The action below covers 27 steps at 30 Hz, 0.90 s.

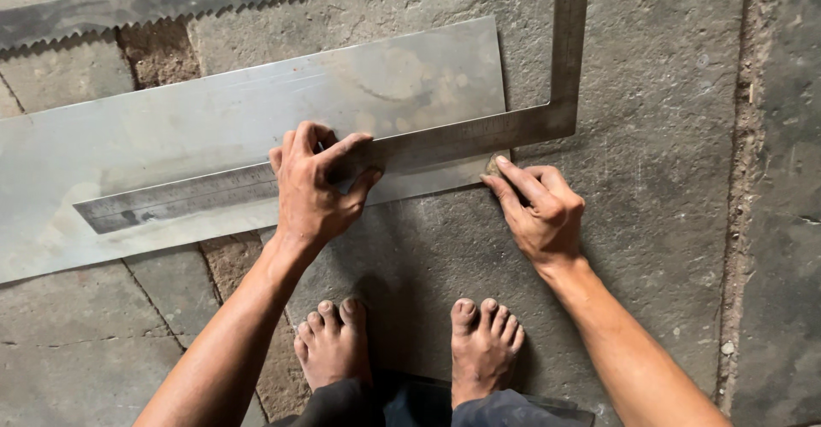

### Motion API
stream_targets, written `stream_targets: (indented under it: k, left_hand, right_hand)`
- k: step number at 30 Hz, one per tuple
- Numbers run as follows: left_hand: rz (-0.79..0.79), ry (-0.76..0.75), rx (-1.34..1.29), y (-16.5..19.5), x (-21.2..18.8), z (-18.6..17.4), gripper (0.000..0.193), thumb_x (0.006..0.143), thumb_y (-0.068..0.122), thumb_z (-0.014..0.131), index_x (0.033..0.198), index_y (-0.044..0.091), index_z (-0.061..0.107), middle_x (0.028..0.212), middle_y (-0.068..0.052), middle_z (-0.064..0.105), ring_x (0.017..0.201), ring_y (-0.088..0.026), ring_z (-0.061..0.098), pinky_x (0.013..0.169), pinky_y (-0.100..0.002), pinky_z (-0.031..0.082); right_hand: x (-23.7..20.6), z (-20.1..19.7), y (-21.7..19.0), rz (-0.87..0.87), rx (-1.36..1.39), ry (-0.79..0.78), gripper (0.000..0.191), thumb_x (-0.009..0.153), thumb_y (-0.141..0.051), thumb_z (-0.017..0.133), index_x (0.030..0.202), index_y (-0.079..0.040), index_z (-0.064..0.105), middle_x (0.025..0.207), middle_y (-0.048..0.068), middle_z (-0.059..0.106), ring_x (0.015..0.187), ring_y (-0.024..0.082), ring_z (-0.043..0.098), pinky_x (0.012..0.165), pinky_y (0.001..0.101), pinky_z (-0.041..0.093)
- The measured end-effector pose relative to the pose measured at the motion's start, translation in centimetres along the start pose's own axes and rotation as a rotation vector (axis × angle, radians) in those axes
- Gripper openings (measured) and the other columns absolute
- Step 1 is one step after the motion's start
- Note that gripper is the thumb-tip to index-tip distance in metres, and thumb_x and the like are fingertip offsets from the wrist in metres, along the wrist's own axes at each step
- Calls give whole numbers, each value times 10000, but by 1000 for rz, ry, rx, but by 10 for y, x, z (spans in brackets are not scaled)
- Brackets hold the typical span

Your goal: The person uses a metal square ruler and a small marking tool to draw straight lines on rectangular metal sheets. They position the ruler on the sheet and drag the marker along its edge to create guidelines, repeating the process on multiple pieces.

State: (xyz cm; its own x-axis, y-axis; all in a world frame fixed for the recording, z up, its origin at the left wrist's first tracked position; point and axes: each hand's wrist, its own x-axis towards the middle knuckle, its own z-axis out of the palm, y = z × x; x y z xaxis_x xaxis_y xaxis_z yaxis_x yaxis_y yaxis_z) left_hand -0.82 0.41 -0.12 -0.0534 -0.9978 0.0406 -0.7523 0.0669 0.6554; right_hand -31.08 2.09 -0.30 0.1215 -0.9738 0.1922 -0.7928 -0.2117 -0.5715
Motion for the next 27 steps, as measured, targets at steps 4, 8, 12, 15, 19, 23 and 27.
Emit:
stream_targets:
  k: [4, 8, 12, 15, 19, 23, 27]
  left_hand:
    - [8, 0, 3, -2, -1, 2, 468, 734, 309, 915, 1175, 232, 777, 1072, -60, 564, 1054, -250, 524, 937, -418, 339]
    - [13, 11, 5, -1, 1, 1, 469, 732, 306, 911, 1176, 236, 775, 1073, -63, 562, 1058, -253, 526, 936, -423, 340]
    - [1, 15, 1, 1, 2, 0, 468, 725, 309, 909, 1167, 244, 771, 1058, -62, 563, 1037, -255, 525, 914, -426, 343]
    - [-2, 20, 9, -1, 1, 0, 463, 721, 314, 910, 1158, 251, 771, 1046, -61, 563, 1028, -256, 524, 902, -427, 346]
    - [-6, 15, 15, -2, 0, 0, 462, 722, 314, 907, 1158, 251, 769, 1034, -66, 559, 1017, -260, 524, 899, -425, 350]
    - [0, 7, -10, 6, 2, -4, 457, 747, 305, 902, 1179, 247, 763, 1046, -77, 562, 1012, -271, 531, 925, -418, 358]
    - [68, 88, 19, 14, 8, -8, 389, 777, 310, 891, 1140, 235, 773, 1013, -92, 571, 1008, -288, 554, 875, -418, 357]
  right_hand:
    - [1, 2, -1, 40, -6, -9, 271, 923, -161, 851, 1176, -92, 787, 890, 126, 696, 675, 185, 667, 554, 315, 524]
    - [2, 3, -1, 23, -26, -14, 278, 921, -158, 854, 1185, -102, 785, 885, 121, 689, 683, 192, 665, 564, 319, 523]
    - [3, 3, -3, 10, -37, -5, 284, 917, -161, 857, 1187, -110, 784, 884, 126, 684, 684, 215, 662, 577, 337, 523]
    - [7, -1, -8, 19, -91, -66, 279, 941, -210, 826, 1200, -114, 783, 880, 135, 685, 706, 242, 683, 605, 360, 551]
    - [33, -17, -20, 102, -302, -340, 280, 962, -350, 770, 1158, -153, 805, 845, 172, 713, 703, 325, 702, 607, 447, 565]
    - [71, -42, -36, 122, -282, -914, 328, 884, -469, 761, 1039, -187, 824, 899, 130, 786, 797, 328, 748, 696, 468, 588]
    - [65, -65, -54, 229, -245, -1450, 438, 702, -545, 838, 1049, -278, 845, 966, 84, 796, 926, 252, 742, 843, 368, 571]
